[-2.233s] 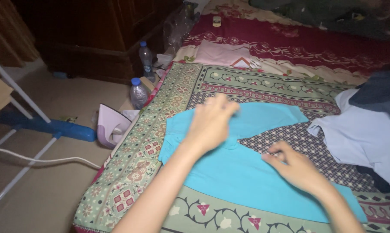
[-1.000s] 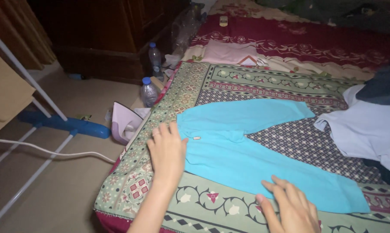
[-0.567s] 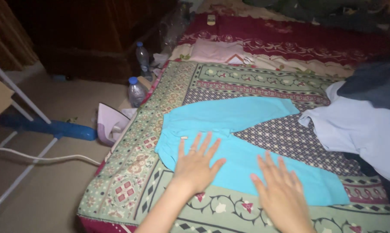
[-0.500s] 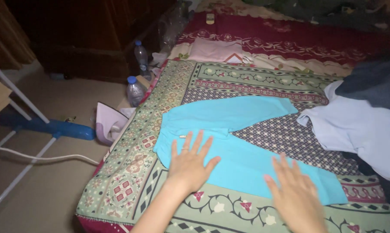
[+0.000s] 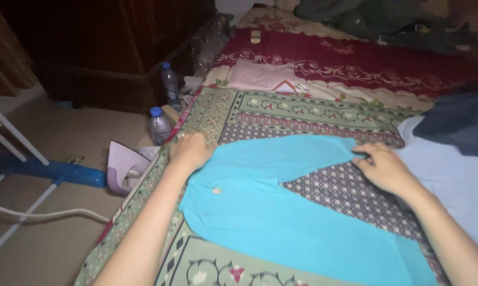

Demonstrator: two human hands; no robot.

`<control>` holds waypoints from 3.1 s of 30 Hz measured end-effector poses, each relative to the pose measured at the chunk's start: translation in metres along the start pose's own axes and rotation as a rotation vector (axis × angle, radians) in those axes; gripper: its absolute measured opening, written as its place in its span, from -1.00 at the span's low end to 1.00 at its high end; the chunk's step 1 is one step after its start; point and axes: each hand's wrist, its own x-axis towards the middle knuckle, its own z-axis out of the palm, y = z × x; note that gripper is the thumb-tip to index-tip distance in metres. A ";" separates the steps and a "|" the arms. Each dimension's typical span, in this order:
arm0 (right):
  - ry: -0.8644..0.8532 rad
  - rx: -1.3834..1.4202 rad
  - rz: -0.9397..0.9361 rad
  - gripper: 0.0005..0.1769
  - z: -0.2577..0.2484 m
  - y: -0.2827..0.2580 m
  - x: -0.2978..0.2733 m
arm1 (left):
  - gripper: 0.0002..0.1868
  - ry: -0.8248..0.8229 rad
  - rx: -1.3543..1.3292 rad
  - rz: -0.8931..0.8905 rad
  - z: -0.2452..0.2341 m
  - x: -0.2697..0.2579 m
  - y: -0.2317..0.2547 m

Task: Folding various pieces of laundry including pants and shirts on a bed

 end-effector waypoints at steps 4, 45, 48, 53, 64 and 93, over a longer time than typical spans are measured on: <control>0.023 0.002 0.004 -0.28 0.043 0.025 0.070 | -0.59 -0.218 0.005 -0.077 0.006 0.020 0.005; -0.125 -0.012 -0.538 -0.29 0.052 0.138 -0.131 | -0.27 -0.217 0.271 0.594 0.010 -0.139 -0.041; -0.189 -0.076 -0.210 -0.52 0.034 0.114 -0.137 | -0.61 -0.109 0.165 0.537 0.011 -0.131 -0.048; -0.073 0.302 -0.077 -0.76 0.013 0.100 -0.144 | -0.81 -0.090 -0.211 0.326 0.006 -0.123 -0.051; 0.188 1.038 0.148 -0.71 -0.034 0.012 -0.097 | -0.75 -0.052 -0.759 0.124 -0.006 -0.074 -0.058; 0.364 1.223 0.330 -0.35 0.082 0.038 0.092 | -0.11 -0.168 -0.777 -0.378 0.009 -0.017 -0.027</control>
